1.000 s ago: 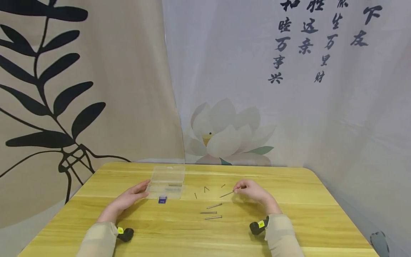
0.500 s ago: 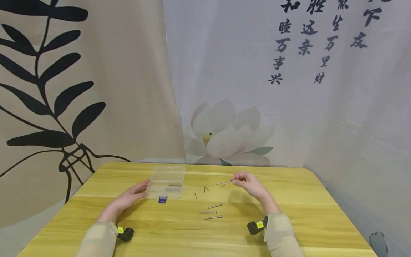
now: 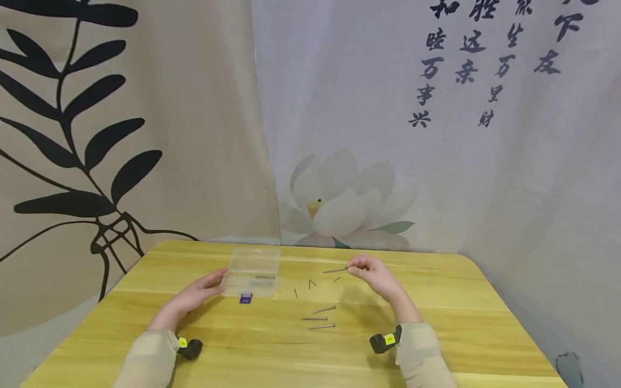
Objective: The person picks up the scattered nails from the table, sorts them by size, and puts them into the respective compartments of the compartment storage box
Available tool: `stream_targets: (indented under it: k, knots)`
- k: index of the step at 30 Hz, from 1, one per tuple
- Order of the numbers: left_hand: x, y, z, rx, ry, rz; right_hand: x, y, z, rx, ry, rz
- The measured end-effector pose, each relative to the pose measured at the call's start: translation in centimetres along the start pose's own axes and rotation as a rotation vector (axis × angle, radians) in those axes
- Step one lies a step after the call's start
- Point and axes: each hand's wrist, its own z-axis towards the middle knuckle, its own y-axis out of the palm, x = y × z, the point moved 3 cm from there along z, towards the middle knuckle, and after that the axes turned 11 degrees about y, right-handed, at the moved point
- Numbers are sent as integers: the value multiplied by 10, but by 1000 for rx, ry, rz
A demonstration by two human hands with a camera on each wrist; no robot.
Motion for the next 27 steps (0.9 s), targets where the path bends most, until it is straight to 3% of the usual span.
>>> stream_targets:
  k: [10, 27]
  knots:
    - [1, -1, 4, 0, -2, 7, 3, 17, 12, -48, -3, -37]
    - [-1, 1, 0, 23, -3, 13, -3, 45, 59, -57, -13, -145]
